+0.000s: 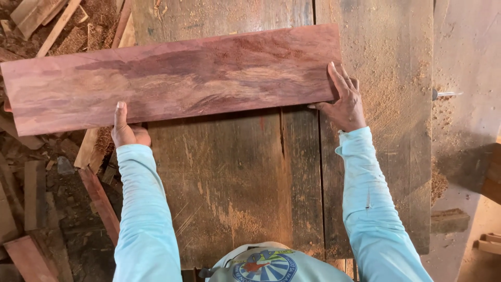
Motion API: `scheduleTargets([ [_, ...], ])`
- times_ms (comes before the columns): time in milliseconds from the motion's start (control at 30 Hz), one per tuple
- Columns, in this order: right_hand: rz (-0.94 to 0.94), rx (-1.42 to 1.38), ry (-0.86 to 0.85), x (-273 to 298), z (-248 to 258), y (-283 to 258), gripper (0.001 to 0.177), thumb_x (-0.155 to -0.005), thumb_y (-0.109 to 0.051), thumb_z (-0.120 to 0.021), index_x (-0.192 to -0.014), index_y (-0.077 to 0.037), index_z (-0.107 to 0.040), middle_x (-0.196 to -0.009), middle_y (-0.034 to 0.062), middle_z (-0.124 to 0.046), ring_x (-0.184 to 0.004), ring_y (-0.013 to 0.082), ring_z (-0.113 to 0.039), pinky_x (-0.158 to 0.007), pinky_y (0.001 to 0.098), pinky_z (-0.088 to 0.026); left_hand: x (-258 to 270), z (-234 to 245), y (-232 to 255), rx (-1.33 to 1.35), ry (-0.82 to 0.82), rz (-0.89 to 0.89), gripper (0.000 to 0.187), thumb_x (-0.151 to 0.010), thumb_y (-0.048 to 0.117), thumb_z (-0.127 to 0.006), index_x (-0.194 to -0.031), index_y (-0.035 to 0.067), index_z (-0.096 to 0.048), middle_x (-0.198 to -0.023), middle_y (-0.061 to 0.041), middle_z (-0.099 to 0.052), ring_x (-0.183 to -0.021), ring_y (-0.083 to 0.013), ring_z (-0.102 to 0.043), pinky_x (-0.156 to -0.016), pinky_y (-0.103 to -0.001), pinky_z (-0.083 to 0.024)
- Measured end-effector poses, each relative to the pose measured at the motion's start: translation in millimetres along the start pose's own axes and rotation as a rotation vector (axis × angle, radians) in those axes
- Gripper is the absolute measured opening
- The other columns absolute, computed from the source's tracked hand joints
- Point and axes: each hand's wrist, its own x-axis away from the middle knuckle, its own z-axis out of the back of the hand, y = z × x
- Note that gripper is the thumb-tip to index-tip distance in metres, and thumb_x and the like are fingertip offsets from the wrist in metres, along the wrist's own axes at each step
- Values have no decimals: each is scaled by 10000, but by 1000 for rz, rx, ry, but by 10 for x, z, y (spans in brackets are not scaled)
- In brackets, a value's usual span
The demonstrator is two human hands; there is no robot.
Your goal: The person uses a table saw to cut a long, reddish-brown wooden plank. They guide the plank through the saw blade multiple times, flipping it over to cut the opposite side. The person briefly moves away from the saw to pick up a hammer from the floor before returning to continue cutting the wood.
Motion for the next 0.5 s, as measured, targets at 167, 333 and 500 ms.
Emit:
scheduleTargets([
  [167,3,-17,21,-284,-38,67,1114,-598,-179,-1003,-1582,-125,-484,-1585,169,-523,-1417,375,-486,-1184,464,-456,-213,-204,4,24,-27,-33,713,-724,311,-966,-1316,20,-698,-1393,-55,-659,-1250,-156,-585,-1145,-345,-420],
  [333,-7,5,-5,-783,-83,181,1137,-590,-258,-1012,-1587,-152,-474,-1591,150,-513,-1424,373,-454,-1189,472,-399,-413,-467,44,31,-32,14,711,-706,329,-947,-1310,46,-699,-1393,-63,-654,-1225,-186,-606,-1105,-359,-473],
  [500,-47,15,-60,-1055,-40,156,1167,-558,-372,-988,-1588,-193,-469,-1554,95,-546,-1412,358,-458,-1215,486,-378,-746,-441,32,-49,16,61,729,-734,357,-942,-1389,132,-714,-1523,35,-581,-1163,-57,-550,-980,-264,-421],
])
